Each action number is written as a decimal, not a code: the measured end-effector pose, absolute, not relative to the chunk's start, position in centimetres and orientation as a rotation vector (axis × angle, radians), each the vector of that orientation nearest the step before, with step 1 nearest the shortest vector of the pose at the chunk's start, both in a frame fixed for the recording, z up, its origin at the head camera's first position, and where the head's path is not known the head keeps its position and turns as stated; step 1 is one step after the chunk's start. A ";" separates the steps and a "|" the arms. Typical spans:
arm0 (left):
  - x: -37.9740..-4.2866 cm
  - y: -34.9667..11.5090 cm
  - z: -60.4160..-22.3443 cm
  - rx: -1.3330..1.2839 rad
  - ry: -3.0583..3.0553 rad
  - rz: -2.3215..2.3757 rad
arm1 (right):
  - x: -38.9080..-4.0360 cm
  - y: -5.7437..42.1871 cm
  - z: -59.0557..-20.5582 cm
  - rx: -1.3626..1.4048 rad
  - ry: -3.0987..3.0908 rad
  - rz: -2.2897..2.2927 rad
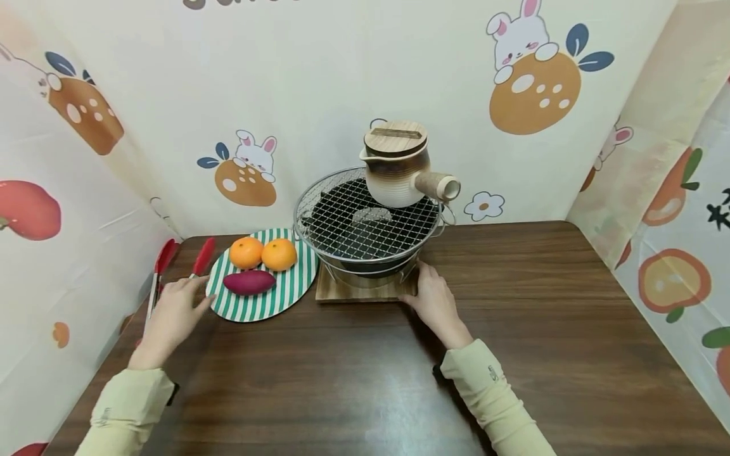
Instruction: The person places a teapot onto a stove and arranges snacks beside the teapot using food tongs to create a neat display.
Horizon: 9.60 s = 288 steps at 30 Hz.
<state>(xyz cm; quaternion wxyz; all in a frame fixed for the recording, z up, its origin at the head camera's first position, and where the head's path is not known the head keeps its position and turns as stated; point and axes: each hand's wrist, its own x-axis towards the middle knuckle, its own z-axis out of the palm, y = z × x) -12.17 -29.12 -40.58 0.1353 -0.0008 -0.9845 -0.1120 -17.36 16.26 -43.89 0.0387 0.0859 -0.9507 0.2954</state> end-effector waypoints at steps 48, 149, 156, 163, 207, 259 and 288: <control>-15.1 -38.0 -43.9 0.686 -3.050 -0.432 | -17.5 15.7 -43.6 0.173 -2.928 0.916; -7.5 -32.8 -42.0 0.067 -3.004 -0.533 | -17.5 15.7 -43.6 0.193 -2.909 0.908; -7.4 -32.5 -40.3 0.059 -2.964 -0.465 | -17.5 15.9 -43.5 0.185 -2.912 0.901; -8.4 -31.8 -38.9 0.069 -2.934 -0.406 | -17.5 15.8 -43.5 0.183 -2.927 0.889; -19.2 -18.9 -27.0 -0.146 -3.033 -0.436 | -17.4 15.8 -43.6 0.131 -2.937 0.907; -21.9 -16.5 -25.7 -0.284 -3.114 -0.349 | -17.1 15.6 -43.7 0.125 -2.934 0.916; -13.8 -31.1 -35.5 0.240 -2.976 -0.523 | -16.8 15.3 -43.8 0.134 -2.893 0.911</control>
